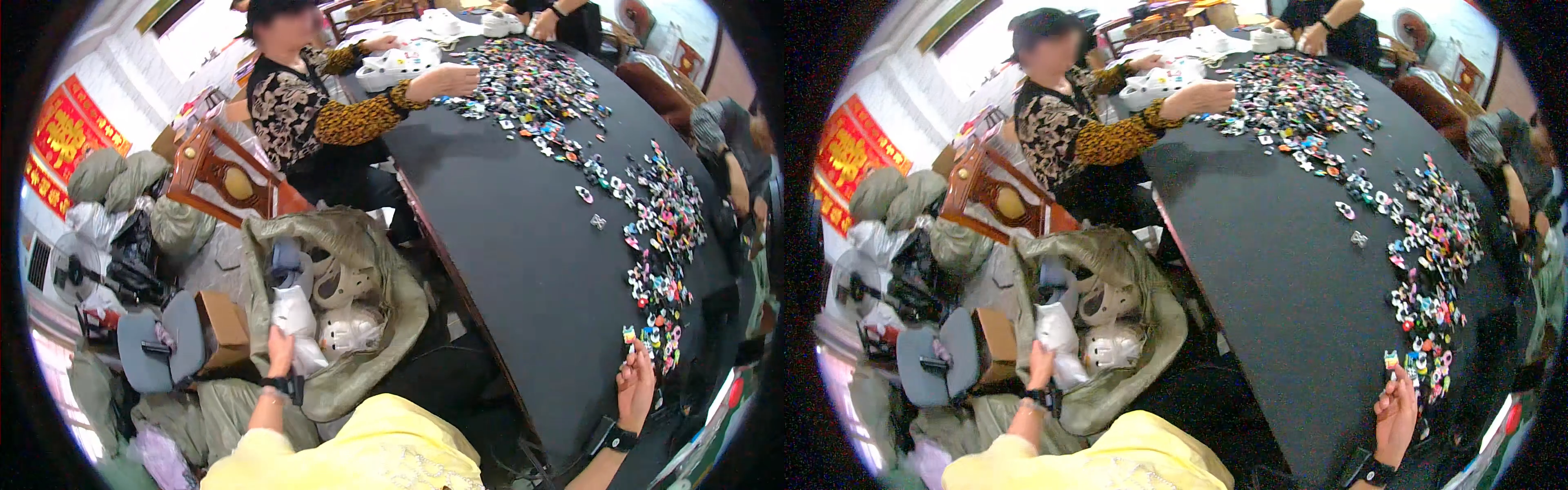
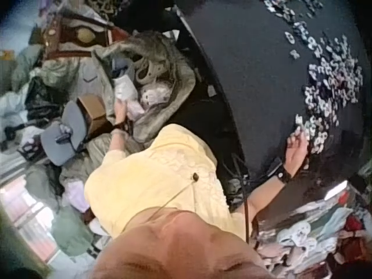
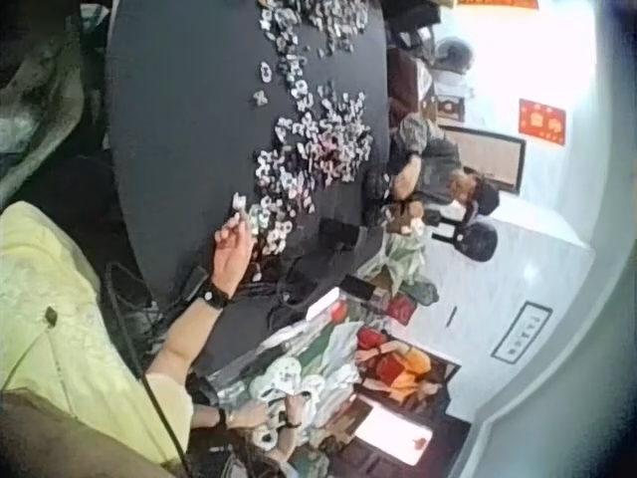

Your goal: Assembling decorative charms onto white clog-style shoes and packaging them.

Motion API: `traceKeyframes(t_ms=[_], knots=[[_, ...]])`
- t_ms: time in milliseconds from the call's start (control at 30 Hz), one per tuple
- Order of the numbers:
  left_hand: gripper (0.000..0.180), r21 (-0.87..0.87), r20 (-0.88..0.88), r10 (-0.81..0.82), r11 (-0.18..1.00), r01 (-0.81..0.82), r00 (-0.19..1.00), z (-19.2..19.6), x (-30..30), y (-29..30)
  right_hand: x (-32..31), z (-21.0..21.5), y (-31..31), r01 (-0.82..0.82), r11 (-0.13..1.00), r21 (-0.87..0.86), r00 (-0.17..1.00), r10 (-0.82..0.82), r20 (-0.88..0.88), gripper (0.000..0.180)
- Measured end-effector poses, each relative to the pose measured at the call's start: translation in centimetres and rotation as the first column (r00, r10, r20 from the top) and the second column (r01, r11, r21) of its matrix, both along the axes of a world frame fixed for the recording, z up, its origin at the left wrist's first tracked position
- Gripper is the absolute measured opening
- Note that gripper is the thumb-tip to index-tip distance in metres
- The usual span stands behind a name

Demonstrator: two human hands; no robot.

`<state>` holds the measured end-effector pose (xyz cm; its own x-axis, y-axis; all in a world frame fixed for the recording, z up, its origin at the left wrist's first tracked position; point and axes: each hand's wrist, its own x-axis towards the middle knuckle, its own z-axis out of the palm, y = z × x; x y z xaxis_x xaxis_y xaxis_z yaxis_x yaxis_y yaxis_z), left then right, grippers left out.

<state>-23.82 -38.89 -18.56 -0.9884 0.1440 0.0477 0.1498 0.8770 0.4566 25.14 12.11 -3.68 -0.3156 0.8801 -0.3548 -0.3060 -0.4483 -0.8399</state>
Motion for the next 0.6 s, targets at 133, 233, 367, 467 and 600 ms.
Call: traceKeyframes(t_ms=[133,233,367,467,600], knots=[[0.023,0.575,0.366,0.065,0.769,-0.280,0.928,14.2,3.3,8.1,0.5,0.1,0.3,-0.058,0.997,0.053,0.997,0.060,-0.048,0.031],[0.025,0.832,0.062,-0.150,0.553,0.032,0.987,21.0,4.8,10.3,-0.9,-0.2,0.5,-0.129,0.991,0.024,0.984,0.131,-0.119,0.030],[0.025,0.952,0.000,-0.319,0.290,0.098,0.948,25.7,7.1,16.6,-0.5,0.0,0.5,-0.093,0.996,0.015,0.988,0.094,-0.121,0.027],[0.027,0.635,-0.408,-0.475,0.466,0.616,0.780,24.9,7.6,18.8,-0.3,0.1,0.5,-0.102,0.994,0.031,0.983,0.106,-0.150,0.025],[0.031,-0.147,-0.685,-0.676,0.495,0.857,0.273,23.8,7.6,21.8,-0.5,0.1,0.1,-0.134,0.991,0.019,0.979,0.136,-0.151,0.023]])
